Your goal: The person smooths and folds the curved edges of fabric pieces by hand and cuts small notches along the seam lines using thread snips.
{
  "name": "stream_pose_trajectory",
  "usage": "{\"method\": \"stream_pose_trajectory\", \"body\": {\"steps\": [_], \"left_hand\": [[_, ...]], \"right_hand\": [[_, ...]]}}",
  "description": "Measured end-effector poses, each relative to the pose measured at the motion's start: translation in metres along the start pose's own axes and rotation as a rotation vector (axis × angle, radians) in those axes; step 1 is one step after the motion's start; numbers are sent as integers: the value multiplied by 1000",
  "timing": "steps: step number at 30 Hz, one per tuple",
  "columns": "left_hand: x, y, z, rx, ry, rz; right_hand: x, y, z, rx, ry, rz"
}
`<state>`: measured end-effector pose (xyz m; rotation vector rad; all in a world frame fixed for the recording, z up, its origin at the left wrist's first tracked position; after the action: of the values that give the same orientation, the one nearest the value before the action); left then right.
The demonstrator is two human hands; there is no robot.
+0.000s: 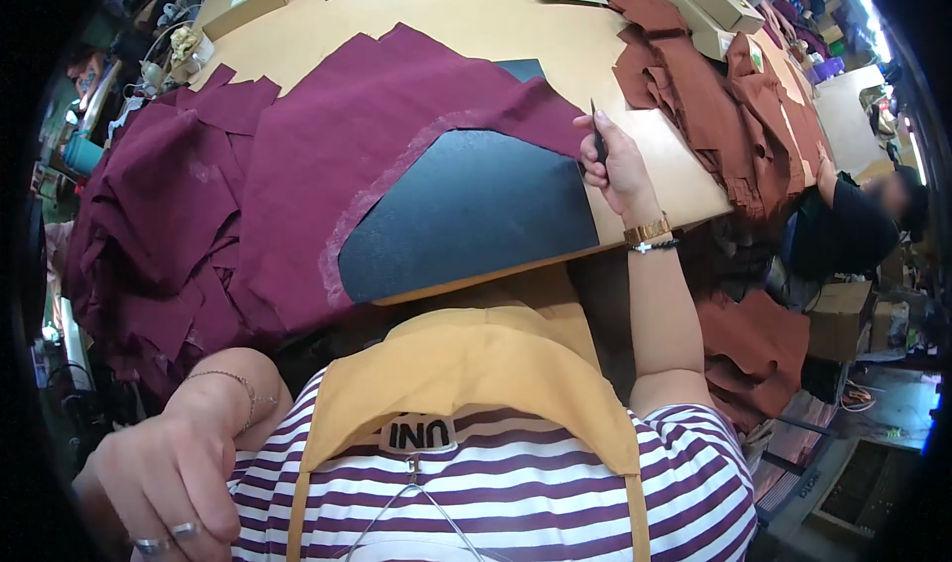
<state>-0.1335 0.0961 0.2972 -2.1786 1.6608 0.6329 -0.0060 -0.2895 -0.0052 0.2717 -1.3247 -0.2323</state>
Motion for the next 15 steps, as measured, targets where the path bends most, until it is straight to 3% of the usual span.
{"method": "stream_pose_trajectory", "body": {"steps": [9,12,13,15], "left_hand": [[-9,23,-14,225,101,239],[-12,28,-19,326,126,312],[-14,32,-21,368,132,334],[-18,40,-23,446,141,342]], "right_hand": [[5,-50,-1,-167,-15,192],[20,-90,-7,-294,32,619],[32,-112,-14,-395,-77,970],[45,-110,-10,-472,-65,1272]]}}
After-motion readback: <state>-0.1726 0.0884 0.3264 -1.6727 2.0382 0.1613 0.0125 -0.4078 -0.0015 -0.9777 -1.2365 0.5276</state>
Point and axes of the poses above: each hand's wrist, its own z-axis away from the middle knuckle, its own y-axis out of the palm, x = y × z, the point moved 10 cm from there along -z, towards the middle knuckle, and after that the axes turned 15 degrees about x, right-handed, at the moved point
